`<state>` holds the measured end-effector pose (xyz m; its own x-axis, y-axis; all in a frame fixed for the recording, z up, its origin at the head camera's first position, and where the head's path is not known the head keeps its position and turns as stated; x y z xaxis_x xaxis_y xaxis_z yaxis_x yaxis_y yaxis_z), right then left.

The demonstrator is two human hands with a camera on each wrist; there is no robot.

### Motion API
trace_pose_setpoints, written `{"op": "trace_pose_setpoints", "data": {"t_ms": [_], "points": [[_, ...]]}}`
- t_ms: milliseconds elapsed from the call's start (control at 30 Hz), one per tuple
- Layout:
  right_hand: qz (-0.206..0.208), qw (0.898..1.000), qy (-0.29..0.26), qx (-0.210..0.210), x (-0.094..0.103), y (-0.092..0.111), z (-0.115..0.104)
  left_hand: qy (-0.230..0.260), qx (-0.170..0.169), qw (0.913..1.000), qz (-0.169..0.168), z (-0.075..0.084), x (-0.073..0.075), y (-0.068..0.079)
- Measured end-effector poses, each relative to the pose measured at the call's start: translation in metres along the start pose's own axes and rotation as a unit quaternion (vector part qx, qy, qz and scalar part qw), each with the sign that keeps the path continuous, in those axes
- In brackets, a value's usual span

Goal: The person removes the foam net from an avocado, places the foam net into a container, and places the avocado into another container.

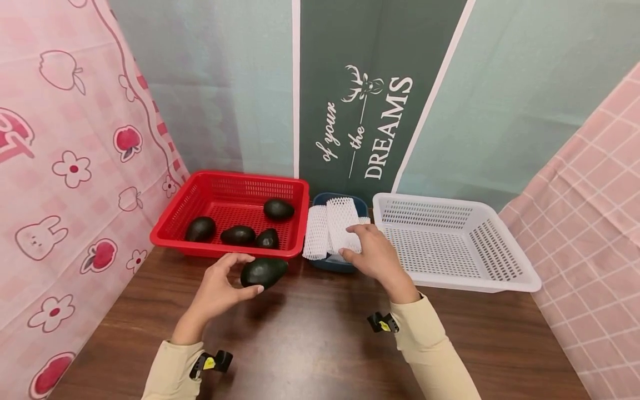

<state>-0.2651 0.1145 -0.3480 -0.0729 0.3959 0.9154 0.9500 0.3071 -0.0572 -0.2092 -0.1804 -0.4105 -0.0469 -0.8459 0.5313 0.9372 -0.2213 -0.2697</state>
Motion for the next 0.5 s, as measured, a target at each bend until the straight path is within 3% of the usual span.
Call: {"op": "trace_pose_setpoints", "data": {"t_ms": [233,500], "points": [[-0.013,1.0,0.015,0.017,-0.004,-0.002,-0.012,-0.017,-0.028,0.9986,0.042,0.003,0.007,-0.007],[-0.025,0.998,0.035,0.038,-0.012,-0.008,-0.028,-0.014,-0.029,0.9947,0.098,0.003,0.009,-0.018]]}}
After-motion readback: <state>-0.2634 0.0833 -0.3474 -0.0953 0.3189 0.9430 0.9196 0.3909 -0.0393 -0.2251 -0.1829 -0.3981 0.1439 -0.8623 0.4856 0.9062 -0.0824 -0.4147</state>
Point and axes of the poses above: each hand's wrist, its own y-axis away from the middle knuckle, its own x-axis out of the back of the hand, z = x × y, the point moved 5 cm from there along -y, towards the middle knuckle, and after that the axes turned 7 degrees about -z, right-handed, at the moved point
